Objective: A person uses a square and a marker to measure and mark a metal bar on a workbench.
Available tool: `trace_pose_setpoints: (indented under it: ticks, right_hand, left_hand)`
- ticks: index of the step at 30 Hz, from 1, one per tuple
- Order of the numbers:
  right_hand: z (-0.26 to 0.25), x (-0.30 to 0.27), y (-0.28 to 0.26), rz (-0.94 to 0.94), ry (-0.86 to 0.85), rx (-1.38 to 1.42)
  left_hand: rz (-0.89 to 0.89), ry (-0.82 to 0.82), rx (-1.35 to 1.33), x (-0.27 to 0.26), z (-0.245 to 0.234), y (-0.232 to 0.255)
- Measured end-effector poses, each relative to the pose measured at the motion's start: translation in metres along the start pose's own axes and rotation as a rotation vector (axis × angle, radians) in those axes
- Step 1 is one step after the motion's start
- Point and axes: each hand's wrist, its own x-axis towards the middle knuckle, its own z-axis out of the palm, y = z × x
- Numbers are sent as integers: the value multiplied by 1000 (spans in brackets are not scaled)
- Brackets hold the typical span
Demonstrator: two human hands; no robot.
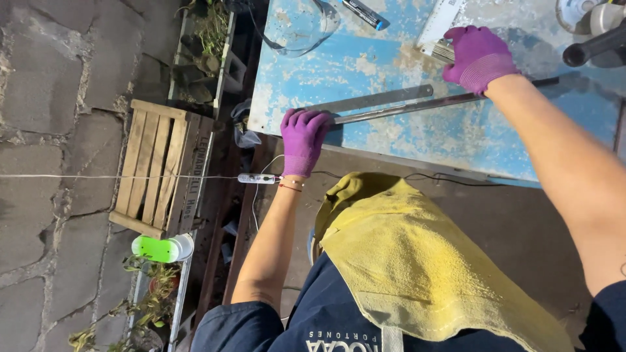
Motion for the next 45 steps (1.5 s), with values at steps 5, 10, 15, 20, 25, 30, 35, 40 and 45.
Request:
trace_pose_setpoints:
  ticks: [5,10,15,20,25,30,35,40,45]
  right_hand:
    - [-18,1,-3,-8,-107,-76]
    - [-17,-4,15,-66,-106,29]
    - [-37,-37,3,-136,-78,98]
    - [-34,-87,-37,-287,-109,271]
    - [20,-80,-40,-514,-57,241]
    - [71,-65,-36,-668,111,168]
    - [129,-47,-22,-689,429,150]
    - [76,-51,-24,-704,447,87]
    - [71,-37,-24,-699,454,110]
  left_hand:
    - [34,55,71,-11,8,-2]
    - [28,76,84,-21,18,-8]
    - [-31,69,39,-26,22,-9]
    - [-107,84,-66,-28,23,-4]
    - [-123,87,-87,-37,41,-23]
    - [-168,89,-146,-40,45,-27]
    - [-209,91,-195,-35,38,-19]
    - [-223,81,-221,-34,35,-18]
    - [-220,80,-217,-35,38,-20]
